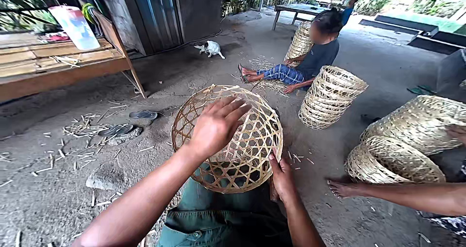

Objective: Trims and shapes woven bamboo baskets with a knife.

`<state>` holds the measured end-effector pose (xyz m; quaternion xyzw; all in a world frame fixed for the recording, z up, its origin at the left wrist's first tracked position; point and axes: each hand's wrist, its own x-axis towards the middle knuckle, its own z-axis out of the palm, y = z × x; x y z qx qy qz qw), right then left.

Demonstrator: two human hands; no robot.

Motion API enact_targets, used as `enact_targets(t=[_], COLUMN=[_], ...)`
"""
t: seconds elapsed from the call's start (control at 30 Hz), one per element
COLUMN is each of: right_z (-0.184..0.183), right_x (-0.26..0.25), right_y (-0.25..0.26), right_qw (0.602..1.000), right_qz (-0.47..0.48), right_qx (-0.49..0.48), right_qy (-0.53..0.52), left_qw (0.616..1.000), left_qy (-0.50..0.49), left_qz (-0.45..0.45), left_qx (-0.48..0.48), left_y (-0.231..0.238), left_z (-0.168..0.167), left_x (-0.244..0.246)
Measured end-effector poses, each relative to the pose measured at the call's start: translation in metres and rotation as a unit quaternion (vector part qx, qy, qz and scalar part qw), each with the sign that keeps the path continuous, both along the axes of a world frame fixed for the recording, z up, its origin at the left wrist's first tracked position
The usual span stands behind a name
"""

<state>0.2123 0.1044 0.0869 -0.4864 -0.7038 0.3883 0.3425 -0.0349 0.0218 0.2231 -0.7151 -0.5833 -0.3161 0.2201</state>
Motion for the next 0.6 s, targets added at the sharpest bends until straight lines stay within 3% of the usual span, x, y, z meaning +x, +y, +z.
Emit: enact_targets(t=[0.1,0.3,0.5,0.6], right_z=[0.012,0.01,0.017,0.02], right_x=[0.0,0.002,-0.001,-0.004], right_y=[-0.003,-0.001,-0.008,-0.01], right_qw=[0.999,0.999,0.999,0.998], right_qz=[0.001,0.028,0.024,0.018], right_qx=[-0.016,-0.01,-0.033,-0.056], right_qy=[-0.033,-0.023,0.011,0.029], left_qw=[0.996,0.973,0.98,0.981], left_qy=[0.082,0.175,0.176,0.174], left_qz=[-0.03,-0.085,-0.086,-0.069], left_qx=[-0.019,-0.123,0.03,0.054], left_y=[0.037,0.086,0.101,0.107], left_z=[0.03,0.03,-0.001,-0.005], left_x=[0.011,0.029,0.025,0.028])
